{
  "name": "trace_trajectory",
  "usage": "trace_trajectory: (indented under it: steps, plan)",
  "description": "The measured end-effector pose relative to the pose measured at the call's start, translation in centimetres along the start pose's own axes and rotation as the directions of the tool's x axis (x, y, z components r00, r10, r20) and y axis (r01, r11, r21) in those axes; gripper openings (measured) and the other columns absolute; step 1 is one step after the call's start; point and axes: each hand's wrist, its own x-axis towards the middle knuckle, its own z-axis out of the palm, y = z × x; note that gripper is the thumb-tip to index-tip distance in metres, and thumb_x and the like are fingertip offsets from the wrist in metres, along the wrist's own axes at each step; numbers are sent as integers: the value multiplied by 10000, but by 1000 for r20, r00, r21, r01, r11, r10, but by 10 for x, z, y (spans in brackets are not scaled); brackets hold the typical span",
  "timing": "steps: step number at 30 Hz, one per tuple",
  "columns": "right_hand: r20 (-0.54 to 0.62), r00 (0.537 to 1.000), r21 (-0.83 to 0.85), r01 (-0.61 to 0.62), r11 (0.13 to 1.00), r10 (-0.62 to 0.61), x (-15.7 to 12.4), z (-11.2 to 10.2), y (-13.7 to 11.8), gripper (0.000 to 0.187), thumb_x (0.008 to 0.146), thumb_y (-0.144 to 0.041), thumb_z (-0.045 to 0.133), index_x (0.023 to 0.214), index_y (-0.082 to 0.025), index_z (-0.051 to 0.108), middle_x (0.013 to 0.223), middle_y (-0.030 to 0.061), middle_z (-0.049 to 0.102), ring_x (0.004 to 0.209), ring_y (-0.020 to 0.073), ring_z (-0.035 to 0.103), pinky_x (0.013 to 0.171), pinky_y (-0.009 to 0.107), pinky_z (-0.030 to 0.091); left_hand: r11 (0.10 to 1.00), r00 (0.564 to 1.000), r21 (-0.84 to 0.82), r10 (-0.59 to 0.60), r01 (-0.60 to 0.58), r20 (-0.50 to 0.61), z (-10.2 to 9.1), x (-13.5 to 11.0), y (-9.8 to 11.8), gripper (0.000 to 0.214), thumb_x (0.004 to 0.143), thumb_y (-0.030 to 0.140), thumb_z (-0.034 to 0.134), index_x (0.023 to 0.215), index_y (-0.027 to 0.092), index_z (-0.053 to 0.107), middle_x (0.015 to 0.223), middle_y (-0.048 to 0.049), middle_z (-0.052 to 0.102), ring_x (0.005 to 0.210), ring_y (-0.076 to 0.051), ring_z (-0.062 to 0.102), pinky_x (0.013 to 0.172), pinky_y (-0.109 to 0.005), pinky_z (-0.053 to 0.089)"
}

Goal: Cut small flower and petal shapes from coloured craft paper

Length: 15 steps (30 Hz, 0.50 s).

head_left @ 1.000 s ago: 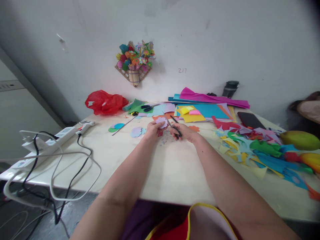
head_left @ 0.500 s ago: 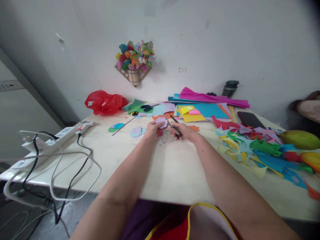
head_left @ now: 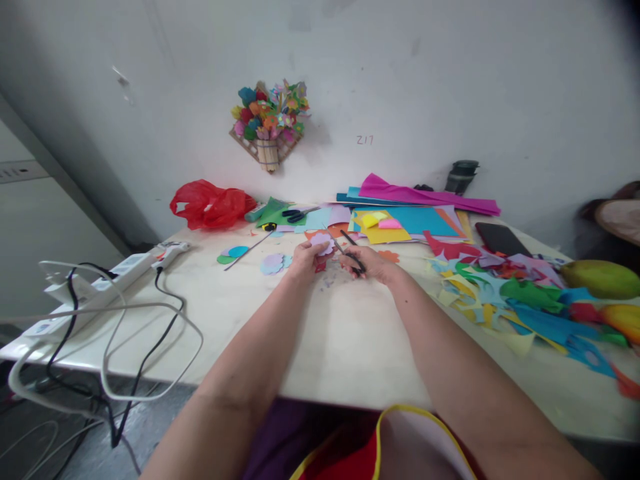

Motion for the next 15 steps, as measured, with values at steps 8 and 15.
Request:
trace_trajectory:
  steps: [8, 15]
  plan:
    - [3, 1000, 15, -26, 1000, 26, -1, 1, -3, 234, 818, -360, 722, 739, -196, 575, 543, -40, 537, 428, 82, 479, 366, 192, 237, 1000, 1000, 10, 2, -2, -23, 0, -1, 1, 277, 650, 50, 827, 882, 104, 685, 826, -87, 743, 696, -177, 732, 747, -308, 621]
    - [2, 996, 34, -84, 996, 84, -7, 4, -13, 233, 816, -314, 733, 715, -200, 556, 505, -53, 508, 415, 79, 452, 364, 185, 257, 1000, 1000, 20, -13, 13, -11, -3, -1, 2, 318, 655, 84, 855, 909, 118, 667, 800, -82, 744, 718, -191, 757, 707, -272, 590]
